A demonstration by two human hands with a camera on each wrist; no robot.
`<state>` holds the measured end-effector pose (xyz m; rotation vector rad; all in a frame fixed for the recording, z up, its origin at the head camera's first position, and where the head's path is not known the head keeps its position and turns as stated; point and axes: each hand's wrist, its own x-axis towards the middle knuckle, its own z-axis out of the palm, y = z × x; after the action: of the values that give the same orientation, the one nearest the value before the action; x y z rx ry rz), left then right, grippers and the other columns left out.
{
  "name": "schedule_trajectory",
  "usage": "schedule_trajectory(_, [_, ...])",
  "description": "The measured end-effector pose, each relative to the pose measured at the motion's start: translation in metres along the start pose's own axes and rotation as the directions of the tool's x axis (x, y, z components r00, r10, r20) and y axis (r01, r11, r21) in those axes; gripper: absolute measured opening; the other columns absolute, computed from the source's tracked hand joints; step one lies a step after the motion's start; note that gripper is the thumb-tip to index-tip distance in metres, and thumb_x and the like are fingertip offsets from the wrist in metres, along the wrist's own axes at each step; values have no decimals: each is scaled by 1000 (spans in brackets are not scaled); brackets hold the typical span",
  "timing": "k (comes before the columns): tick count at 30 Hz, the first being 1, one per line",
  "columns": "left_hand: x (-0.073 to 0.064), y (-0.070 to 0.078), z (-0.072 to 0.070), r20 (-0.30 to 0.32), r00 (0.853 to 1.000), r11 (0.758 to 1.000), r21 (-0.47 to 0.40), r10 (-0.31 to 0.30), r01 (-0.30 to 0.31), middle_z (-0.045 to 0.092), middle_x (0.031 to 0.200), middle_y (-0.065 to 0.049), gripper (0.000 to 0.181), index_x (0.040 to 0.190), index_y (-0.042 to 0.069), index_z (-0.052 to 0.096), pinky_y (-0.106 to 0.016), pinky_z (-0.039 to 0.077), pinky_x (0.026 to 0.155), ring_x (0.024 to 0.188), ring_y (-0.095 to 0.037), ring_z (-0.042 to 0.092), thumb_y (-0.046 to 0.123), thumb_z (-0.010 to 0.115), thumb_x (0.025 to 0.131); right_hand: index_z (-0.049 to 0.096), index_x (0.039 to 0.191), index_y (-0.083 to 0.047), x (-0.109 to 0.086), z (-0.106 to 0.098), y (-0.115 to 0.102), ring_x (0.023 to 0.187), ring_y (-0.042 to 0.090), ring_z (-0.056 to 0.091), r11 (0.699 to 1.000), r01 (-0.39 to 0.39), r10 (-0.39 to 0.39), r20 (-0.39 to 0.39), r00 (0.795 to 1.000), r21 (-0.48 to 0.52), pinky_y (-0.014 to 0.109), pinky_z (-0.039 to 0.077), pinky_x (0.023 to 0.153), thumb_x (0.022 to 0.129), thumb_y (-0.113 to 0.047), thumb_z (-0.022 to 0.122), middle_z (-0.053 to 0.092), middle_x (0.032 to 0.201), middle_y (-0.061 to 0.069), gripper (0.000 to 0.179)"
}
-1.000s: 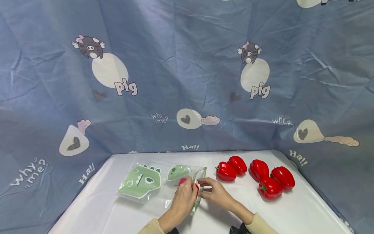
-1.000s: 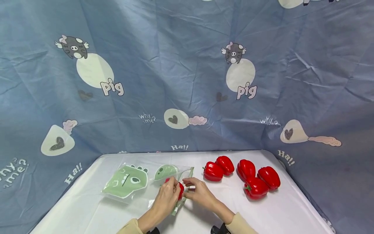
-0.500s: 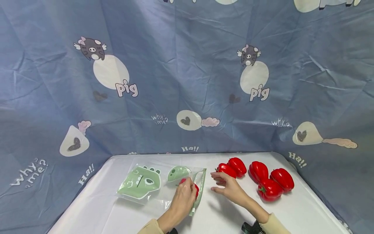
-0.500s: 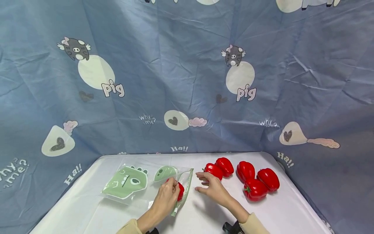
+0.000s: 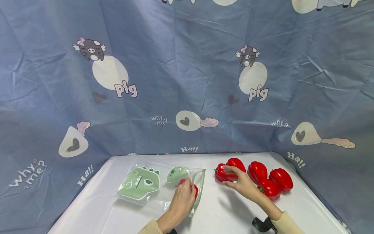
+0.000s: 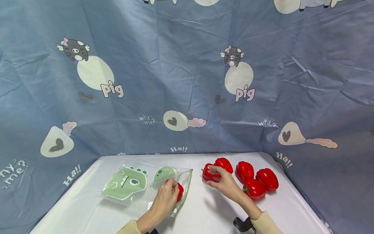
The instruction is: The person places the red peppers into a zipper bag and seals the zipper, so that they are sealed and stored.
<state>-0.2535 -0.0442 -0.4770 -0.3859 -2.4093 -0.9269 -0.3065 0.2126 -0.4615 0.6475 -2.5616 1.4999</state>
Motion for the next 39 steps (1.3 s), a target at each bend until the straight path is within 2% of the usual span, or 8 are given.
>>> schedule_trajectory(4, [0,-1,1,4,1000,1000,2,5,-5,53,61,4,18,74,11,51,-15,37,45,53,-2,44,2,59,87,51,134,-9,0,-5,1,117,33,57,1000,-8,8,-3,1000,-2,46,49,94,78,-16,79,58,129,17,63])
schedule_trajectory(13, [1,-3,2,-30,999,1000,6,25,-25,51,61,5,20,73,12,49,-17,38,47,55,-4,45,1,61,85,49,136,-5,4,-14,9,117,33,57,998,-47,46,-27,999,-42,50,47,96,78,-15,79,60,127,17,66])
schedule_trajectory(19, [1,-4,1,-29,999,999,8,32,-32,52,61,4,18,74,11,50,-16,38,47,55,-3,45,0,60,85,51,134,-6,7,-21,17,117,33,58,994,-56,54,-25,998,-95,48,48,96,78,-20,79,60,127,15,65])
schedule_trajectory(23, [1,-4,1,-17,1000,1000,7,24,-24,53,61,3,18,74,11,50,-17,39,48,55,-4,46,0,60,85,52,133,-3,11,-24,23,118,34,59,991,-44,41,-27,999,-125,48,47,97,79,-17,79,61,128,17,62])
schedule_trajectory(29, [2,-6,1,-14,1000,1000,21,10,-9,56,63,0,16,76,10,52,-17,41,48,56,-5,48,0,61,86,52,131,2,18,-24,31,119,37,57,991,-49,47,-21,999,-128,47,46,98,80,-15,77,59,129,19,59])
schedule_trajectory(39, [2,-6,-1,-15,1000,1000,12,9,-9,58,63,-1,17,76,10,51,-17,40,47,55,-4,48,0,59,87,52,131,2,29,-22,41,121,37,56,981,-120,114,-49,992,-151,49,46,99,80,-15,77,59,130,19,59])
